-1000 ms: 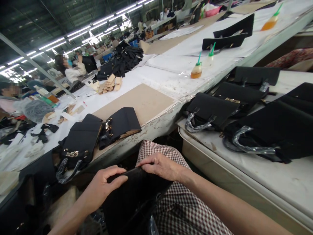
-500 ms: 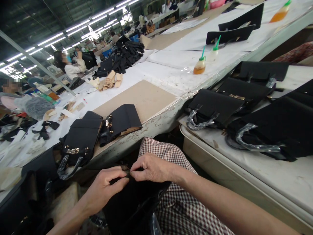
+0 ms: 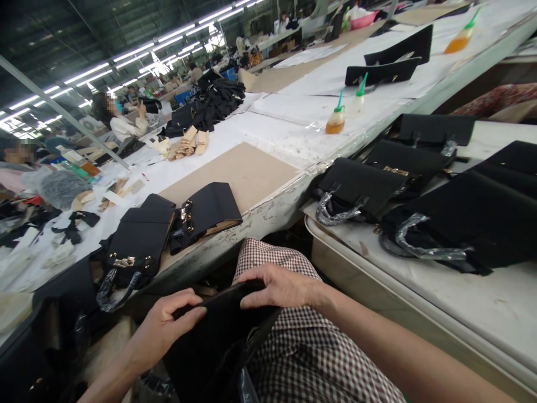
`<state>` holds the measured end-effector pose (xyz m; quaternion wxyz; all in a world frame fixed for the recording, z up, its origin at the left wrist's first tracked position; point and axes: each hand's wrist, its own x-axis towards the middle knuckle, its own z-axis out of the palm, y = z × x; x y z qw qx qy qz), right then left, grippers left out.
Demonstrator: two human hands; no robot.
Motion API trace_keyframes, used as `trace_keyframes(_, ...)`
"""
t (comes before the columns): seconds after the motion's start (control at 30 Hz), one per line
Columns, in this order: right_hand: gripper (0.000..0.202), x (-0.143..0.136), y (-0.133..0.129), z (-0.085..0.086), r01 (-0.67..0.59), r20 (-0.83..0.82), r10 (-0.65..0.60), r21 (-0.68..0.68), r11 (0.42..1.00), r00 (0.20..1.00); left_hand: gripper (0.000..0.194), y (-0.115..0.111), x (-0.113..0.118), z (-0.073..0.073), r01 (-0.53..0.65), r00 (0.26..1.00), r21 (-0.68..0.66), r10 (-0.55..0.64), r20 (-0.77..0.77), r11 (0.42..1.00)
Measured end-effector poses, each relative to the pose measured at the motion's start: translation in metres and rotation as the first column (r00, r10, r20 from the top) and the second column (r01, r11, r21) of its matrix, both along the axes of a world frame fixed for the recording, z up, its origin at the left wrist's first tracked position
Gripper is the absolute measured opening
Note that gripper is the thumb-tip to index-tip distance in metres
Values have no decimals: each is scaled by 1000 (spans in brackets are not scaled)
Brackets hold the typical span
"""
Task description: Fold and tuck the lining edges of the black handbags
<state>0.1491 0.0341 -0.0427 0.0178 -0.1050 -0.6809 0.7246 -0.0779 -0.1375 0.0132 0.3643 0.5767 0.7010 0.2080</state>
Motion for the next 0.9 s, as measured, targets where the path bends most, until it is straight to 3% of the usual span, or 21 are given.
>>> trace_keyframes(0.13,28,-8,0,-4,12,17,-12,11,1000,1000,22,8,-2,10,-20,999,-45,22,39,999)
trace_keyframes(0.3,32,-14,1,-5,-14,20,14,-22,1000,1000,32,26,-14,24,-8,991,-184,31,127,983)
trace_keyframes(0.53,33,-5,-1,9,-54,0,54,-139,989,999,25,48,-27,35,213,977,-248,-200,78,945)
trace_keyframes(0.63,38,1,-3,7,-53,61,70,-242,969,996,31,51,-25,32,297,954,-264,-271,129,918)
trace_keyframes(0.77,38,10,-4,-9,-40,143,93,-334,942,985,39,51,-18,18,370,923,-267,-319,214,890)
trace_keyframes(0.9,39,17,-4,-26,-13,184,91,-385,923,979,34,47,-13,4,348,927,-225,-299,226,910)
